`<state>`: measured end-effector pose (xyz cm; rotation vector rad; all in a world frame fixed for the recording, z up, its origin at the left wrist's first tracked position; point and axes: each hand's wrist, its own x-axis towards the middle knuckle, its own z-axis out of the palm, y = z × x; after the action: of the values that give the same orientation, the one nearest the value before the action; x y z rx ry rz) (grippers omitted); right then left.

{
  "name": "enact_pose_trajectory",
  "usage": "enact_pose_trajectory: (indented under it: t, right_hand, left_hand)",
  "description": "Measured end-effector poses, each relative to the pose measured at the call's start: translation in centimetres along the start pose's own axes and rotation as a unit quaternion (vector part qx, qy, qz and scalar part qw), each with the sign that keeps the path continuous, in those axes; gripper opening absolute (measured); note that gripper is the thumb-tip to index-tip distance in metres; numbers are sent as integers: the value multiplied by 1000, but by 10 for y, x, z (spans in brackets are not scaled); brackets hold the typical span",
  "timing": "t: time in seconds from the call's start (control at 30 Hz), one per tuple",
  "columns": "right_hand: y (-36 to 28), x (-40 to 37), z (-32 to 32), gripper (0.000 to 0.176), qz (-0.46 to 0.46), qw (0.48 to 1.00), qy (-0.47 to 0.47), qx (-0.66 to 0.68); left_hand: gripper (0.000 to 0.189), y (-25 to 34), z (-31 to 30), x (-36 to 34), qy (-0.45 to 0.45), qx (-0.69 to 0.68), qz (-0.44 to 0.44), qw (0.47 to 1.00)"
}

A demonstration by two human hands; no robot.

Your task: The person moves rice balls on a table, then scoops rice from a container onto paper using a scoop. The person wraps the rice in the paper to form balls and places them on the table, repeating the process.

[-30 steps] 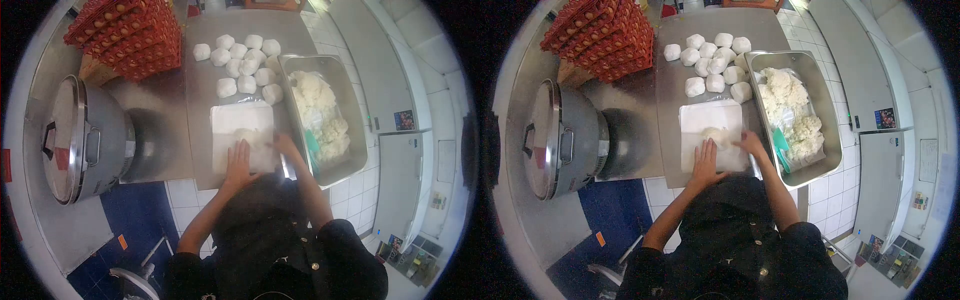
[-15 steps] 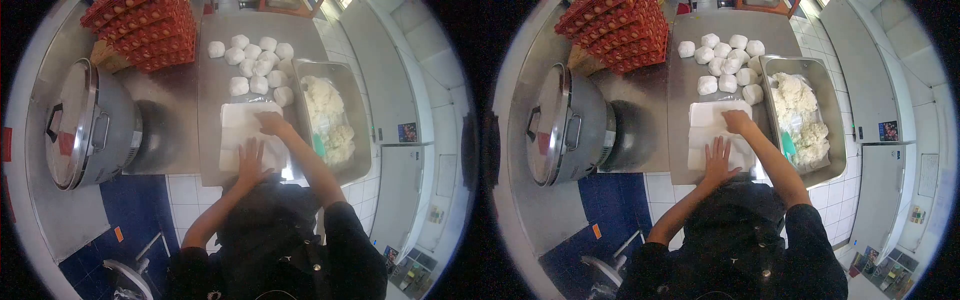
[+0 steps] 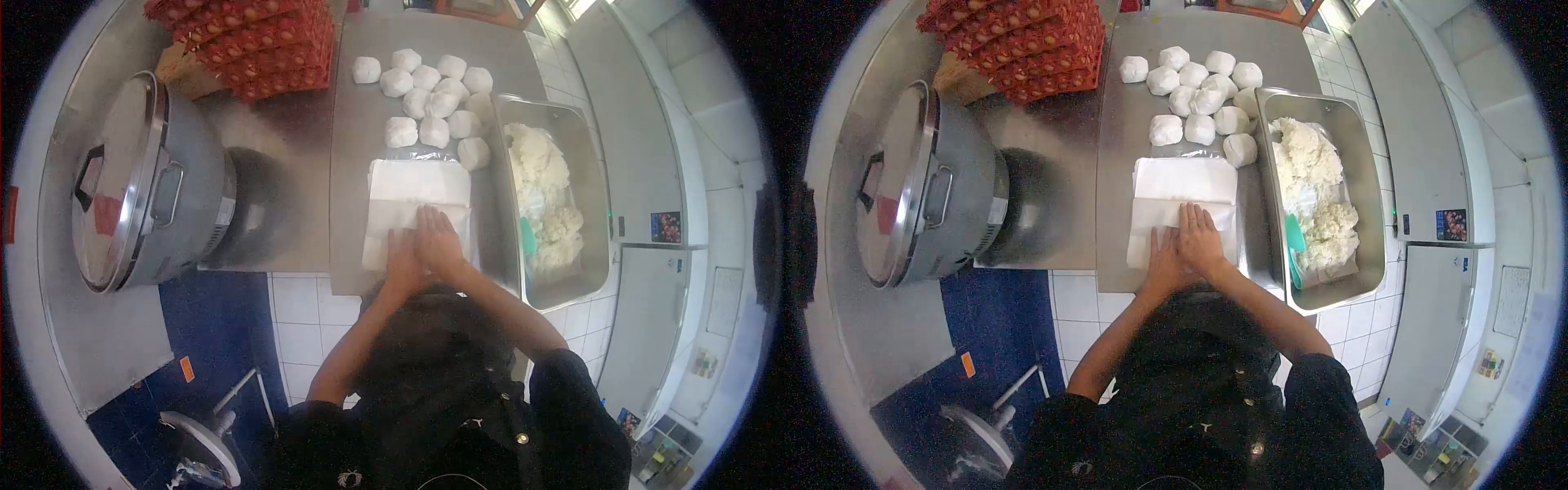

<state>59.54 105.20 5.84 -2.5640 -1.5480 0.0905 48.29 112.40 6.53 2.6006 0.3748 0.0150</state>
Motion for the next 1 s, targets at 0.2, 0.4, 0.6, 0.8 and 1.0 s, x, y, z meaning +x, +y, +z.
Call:
enact_pose_trajectory:
  t: [0.2, 0.4, 0.6, 0.8, 1.0]
  right_hand:
    - [31, 15, -16, 52, -21, 999, 1, -31]
    - [71, 52, -41, 43, -36, 992, -83, 89]
    - [58, 55, -57, 42, -24, 986, -94, 136]
    - [51, 44, -31, 47, -61, 979, -121, 156]
    - [45, 13, -17, 57, -128, 982, -29, 138]
  left_hand:
    - [87, -2, 22, 8, 25, 50, 63, 996]
    - [88, 23, 18, 12, 0, 65, 11, 998]
    - [89, 26, 35, 13, 9, 75, -27, 997]
    - [94, 36, 22, 17, -75, 110, -67, 989]
    - [95, 22, 28, 14, -94, 146, -27, 984]
